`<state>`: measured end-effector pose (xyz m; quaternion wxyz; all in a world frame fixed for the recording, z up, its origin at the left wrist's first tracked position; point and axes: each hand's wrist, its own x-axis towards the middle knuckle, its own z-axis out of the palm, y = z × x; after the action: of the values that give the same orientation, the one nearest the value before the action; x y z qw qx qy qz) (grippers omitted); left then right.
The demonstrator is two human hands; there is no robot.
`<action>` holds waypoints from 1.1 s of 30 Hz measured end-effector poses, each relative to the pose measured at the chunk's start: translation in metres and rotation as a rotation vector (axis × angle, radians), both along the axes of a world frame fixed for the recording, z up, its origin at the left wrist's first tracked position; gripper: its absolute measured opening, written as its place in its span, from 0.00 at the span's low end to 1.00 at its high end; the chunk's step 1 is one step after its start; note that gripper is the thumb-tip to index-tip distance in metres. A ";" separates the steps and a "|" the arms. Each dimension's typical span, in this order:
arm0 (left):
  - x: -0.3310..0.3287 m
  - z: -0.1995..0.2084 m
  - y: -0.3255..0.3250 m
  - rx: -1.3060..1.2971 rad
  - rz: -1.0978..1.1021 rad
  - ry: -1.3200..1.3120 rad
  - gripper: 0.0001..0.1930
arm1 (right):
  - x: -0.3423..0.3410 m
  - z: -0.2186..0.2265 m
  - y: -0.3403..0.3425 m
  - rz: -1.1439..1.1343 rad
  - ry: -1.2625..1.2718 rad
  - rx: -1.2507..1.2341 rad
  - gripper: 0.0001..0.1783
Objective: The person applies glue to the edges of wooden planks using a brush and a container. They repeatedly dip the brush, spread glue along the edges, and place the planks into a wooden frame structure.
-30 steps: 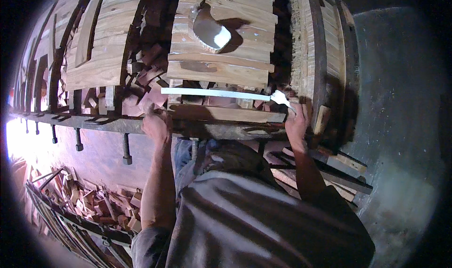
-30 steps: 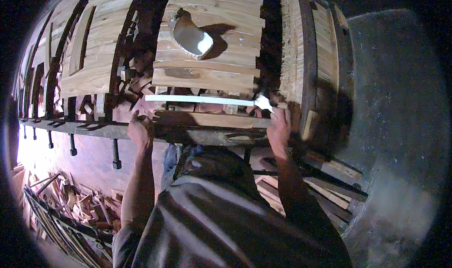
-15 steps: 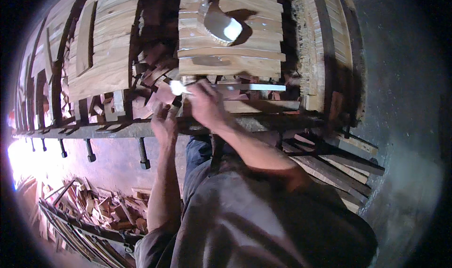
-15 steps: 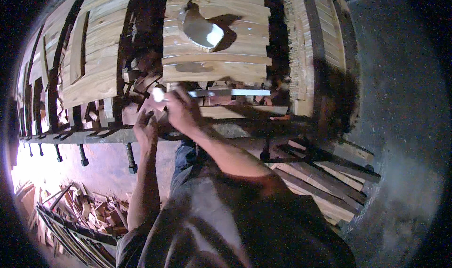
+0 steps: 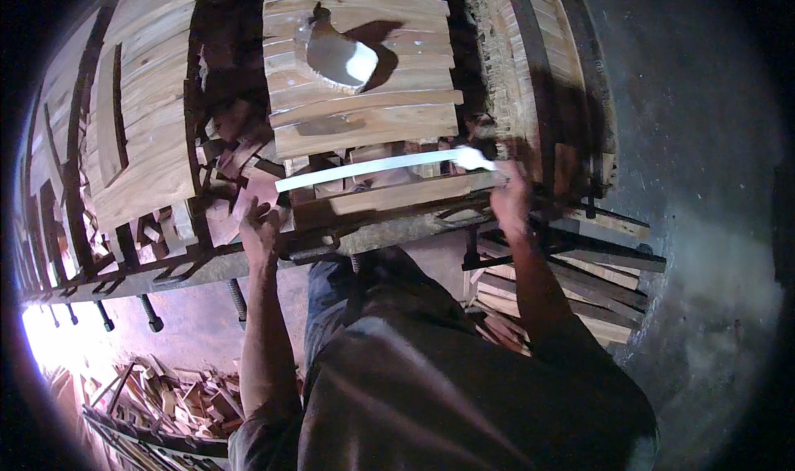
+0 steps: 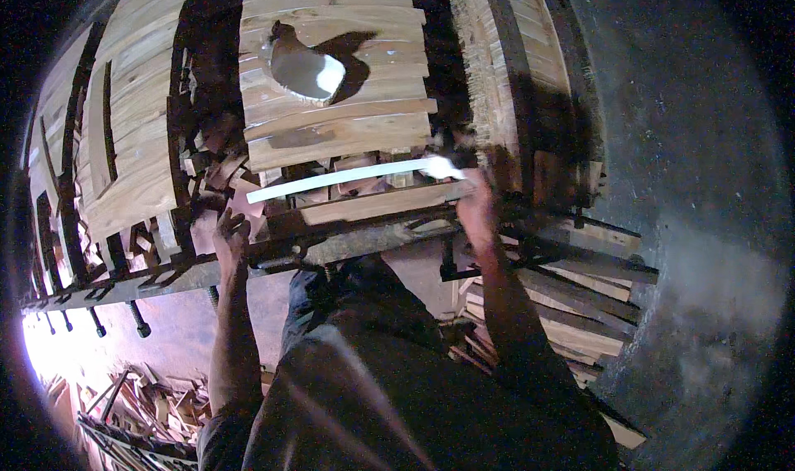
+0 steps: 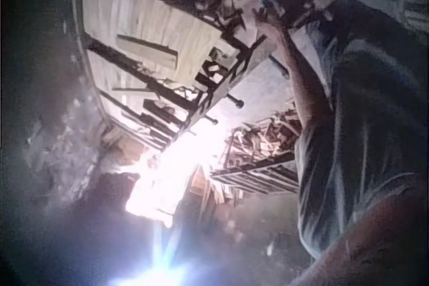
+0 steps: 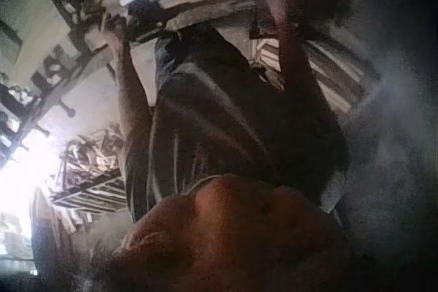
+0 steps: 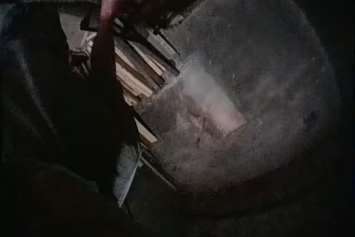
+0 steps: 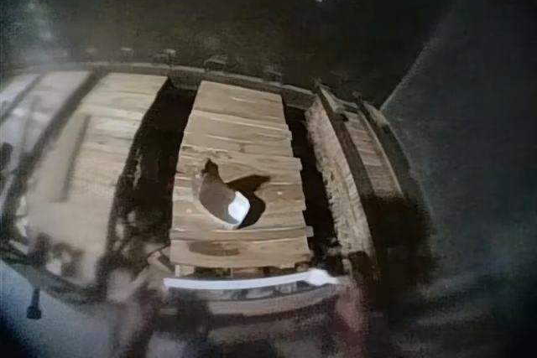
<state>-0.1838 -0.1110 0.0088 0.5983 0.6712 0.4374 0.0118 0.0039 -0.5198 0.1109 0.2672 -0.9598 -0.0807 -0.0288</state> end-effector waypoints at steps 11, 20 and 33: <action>-0.001 -0.065 0.007 -0.057 -0.028 -0.060 0.35 | 0.070 0.030 0.135 -0.071 0.087 0.329 0.10; 0.013 -0.033 -0.003 -0.145 -0.092 -0.151 0.34 | 0.133 -0.029 0.179 0.329 0.084 0.385 0.19; 0.032 -0.026 -0.006 -0.176 -0.169 -0.243 0.16 | 0.066 -0.173 -0.027 -0.158 0.606 0.547 0.17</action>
<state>-0.1516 -0.1168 -0.0169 0.7023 0.6442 0.3029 0.0040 0.0702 -0.5472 -0.0617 0.5212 -0.8217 0.0860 0.2140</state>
